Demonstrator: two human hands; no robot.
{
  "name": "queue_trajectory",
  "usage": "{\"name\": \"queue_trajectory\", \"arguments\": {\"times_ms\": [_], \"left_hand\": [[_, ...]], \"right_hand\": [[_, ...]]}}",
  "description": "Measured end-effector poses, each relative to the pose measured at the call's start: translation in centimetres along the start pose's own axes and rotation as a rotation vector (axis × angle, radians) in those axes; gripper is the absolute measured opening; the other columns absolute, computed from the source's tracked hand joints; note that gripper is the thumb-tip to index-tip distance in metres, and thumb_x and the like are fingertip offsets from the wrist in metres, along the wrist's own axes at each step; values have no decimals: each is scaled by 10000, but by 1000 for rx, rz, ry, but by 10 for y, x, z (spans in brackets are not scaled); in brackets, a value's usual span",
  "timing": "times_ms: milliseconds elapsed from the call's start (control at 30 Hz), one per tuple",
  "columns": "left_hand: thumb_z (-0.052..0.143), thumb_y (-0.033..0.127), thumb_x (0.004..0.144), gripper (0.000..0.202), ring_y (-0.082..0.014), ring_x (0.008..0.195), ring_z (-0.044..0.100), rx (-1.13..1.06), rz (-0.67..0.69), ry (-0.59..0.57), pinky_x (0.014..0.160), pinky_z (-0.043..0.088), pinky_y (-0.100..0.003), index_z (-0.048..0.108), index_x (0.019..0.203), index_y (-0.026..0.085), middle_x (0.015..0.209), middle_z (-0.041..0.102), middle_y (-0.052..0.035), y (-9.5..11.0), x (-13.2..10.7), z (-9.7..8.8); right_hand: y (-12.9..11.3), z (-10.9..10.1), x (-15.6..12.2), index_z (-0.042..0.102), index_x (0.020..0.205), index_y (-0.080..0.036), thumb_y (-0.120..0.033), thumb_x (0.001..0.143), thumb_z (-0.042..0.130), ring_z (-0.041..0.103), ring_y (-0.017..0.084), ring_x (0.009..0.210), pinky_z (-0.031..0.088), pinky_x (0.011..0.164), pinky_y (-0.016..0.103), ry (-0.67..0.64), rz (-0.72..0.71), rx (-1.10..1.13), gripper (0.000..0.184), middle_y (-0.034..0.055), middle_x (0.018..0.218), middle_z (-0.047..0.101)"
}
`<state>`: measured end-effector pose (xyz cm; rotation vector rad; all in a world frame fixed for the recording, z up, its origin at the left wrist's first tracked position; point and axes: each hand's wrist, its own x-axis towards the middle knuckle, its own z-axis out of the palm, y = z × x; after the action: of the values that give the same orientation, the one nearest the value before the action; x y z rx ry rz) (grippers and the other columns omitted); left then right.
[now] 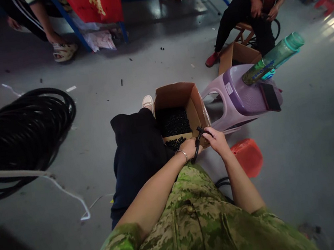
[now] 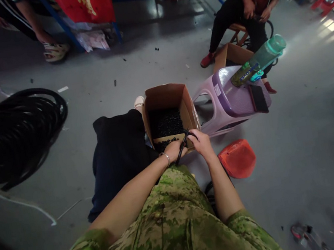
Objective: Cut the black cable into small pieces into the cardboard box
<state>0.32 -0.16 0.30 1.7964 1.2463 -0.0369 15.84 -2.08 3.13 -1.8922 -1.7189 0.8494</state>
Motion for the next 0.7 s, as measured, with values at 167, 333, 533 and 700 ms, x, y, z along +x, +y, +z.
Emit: {"name": "queue_trajectory", "arguments": {"times_ms": [167, 333, 533, 700], "left_hand": [[519, 338, 771, 277, -238, 901, 686, 25, 0, 23, 767, 514, -282, 661, 951, 182, 961, 718, -102, 0, -1, 0], [515, 329, 771, 278, -234, 889, 683, 22, 32, 27, 764, 511, -286, 650, 966, 184, 962, 716, -101, 0, -2, 0], [519, 332, 771, 273, -242, 904, 681, 16, 53, 22, 766, 511, -290, 645, 965, 187, 976, 716, -100, 2, -3, -1], [526, 335, 767, 283, -242, 901, 683, 19, 36, 14, 764, 516, -288, 642, 980, 189, 971, 715, -95, 0, -1, 0]], "right_hand": [[5, -9, 6, 682, 992, -182, -392, 851, 474, 637, 204, 844, 491, 793, 307, -59, -54, 30, 327, 44, 900, 709], [11, -16, 7, 697, 1023, -175, -402, 851, 490, 632, 210, 920, 480, 866, 335, -72, -60, 74, 351, 50, 981, 716], [21, -16, 4, 691, 1102, -181, -422, 867, 471, 648, 210, 870, 509, 806, 346, -6, -43, 54, 402, 46, 926, 720], [18, -13, 3, 693, 1060, -181, -448, 877, 474, 655, 208, 895, 507, 839, 338, -20, -89, 1, 390, 61, 967, 723]]}}
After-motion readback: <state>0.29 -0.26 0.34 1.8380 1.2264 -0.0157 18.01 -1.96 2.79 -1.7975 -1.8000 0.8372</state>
